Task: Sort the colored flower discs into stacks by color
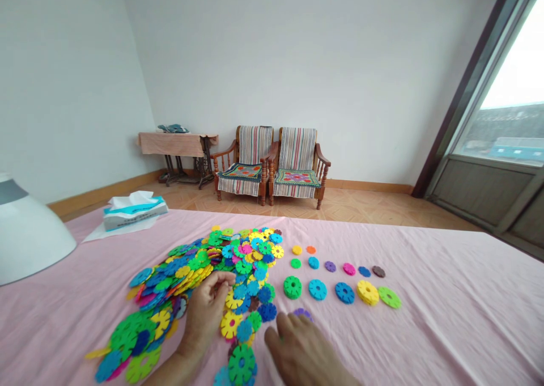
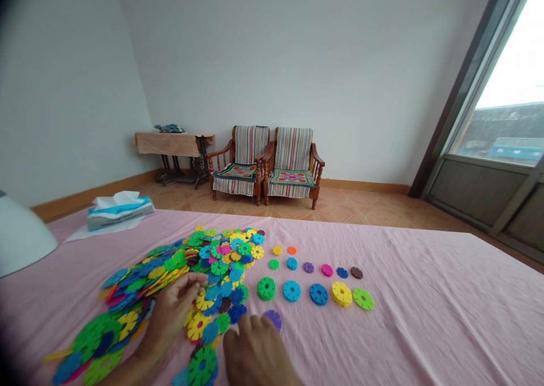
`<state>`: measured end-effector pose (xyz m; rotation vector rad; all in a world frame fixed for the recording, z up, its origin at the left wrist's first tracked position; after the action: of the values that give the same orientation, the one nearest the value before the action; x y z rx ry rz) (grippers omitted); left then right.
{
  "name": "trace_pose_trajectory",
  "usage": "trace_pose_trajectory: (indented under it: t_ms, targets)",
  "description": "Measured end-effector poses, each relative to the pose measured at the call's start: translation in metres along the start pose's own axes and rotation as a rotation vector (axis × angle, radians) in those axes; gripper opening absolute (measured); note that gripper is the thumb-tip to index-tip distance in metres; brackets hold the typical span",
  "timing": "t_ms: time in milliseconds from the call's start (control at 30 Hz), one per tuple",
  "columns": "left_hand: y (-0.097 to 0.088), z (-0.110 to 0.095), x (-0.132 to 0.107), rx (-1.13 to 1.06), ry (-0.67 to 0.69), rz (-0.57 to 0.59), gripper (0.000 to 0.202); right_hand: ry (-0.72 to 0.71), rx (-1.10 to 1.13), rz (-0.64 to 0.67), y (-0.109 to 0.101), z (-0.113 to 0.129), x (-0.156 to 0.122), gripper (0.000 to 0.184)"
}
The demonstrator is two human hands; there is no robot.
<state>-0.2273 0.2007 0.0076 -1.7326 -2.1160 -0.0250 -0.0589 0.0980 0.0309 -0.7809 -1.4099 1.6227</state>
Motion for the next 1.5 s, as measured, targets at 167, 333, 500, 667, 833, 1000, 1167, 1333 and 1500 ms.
trace_pose_trajectory:
  t_ms: [167, 333, 500, 667, 833, 1000, 1167, 1333, 1500]
  targets:
    - [0.0, -0.003, 0.0, 0.0, 0.0, -0.006, 0.02, 0.286, 0.167, -0.137, -0.05, -0.082, 0.008, 0.03]
    - [0.0, -0.001, -0.001, -0.006, -0.004, -0.005, 0.019, 0.385, 0.136, -0.189, -0.047, -0.148, 0.04, 0.023]
    - [0.0, 0.0, -0.001, -0.005, -0.005, -0.002, 0.02, 0.39, 0.113, -0.159, -0.03, -0.163, 0.066, 0.021]
    - [0.0, 0.002, -0.002, 0.001, -0.008, 0.002, 0.019, 0.388, 0.095, -0.118, -0.015, -0.162, 0.077, 0.025]
    - [0.0, 0.001, -0.002, 0.005, -0.011, 0.004, 0.02, 0.396, 0.079, -0.103, -0.013, -0.162, 0.08, 0.025]
    - [0.0, -0.003, -0.003, 0.011, -0.01, -0.001, 0.02, 0.4, 0.081, -0.084, -0.012, -0.164, 0.082, 0.025]
    - [0.0, -0.004, -0.003, 0.008, -0.003, -0.001, 0.019, 0.399, 0.099, -0.074, -0.01, -0.165, 0.083, 0.024]
    - [0.001, -0.004, -0.003, 0.004, -0.005, -0.002, 0.02, 0.384, 0.131, -0.128, -0.024, -0.159, 0.075, 0.03]
    - [0.0, -0.005, -0.004, -0.003, -0.008, -0.01, 0.02, 0.339, 0.197, -0.206, -0.039, -0.123, 0.048, 0.018]
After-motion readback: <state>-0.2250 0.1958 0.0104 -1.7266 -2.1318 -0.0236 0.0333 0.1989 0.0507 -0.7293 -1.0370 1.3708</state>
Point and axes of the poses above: each hand's wrist, its own x-axis towards the middle knuckle, its own y-axis out of the palm, z = x × y, the point moved 7 cm from there along x, towards the middle knuckle, and after that the axes turned 2 degrees about -z, right-handed, at the moved point
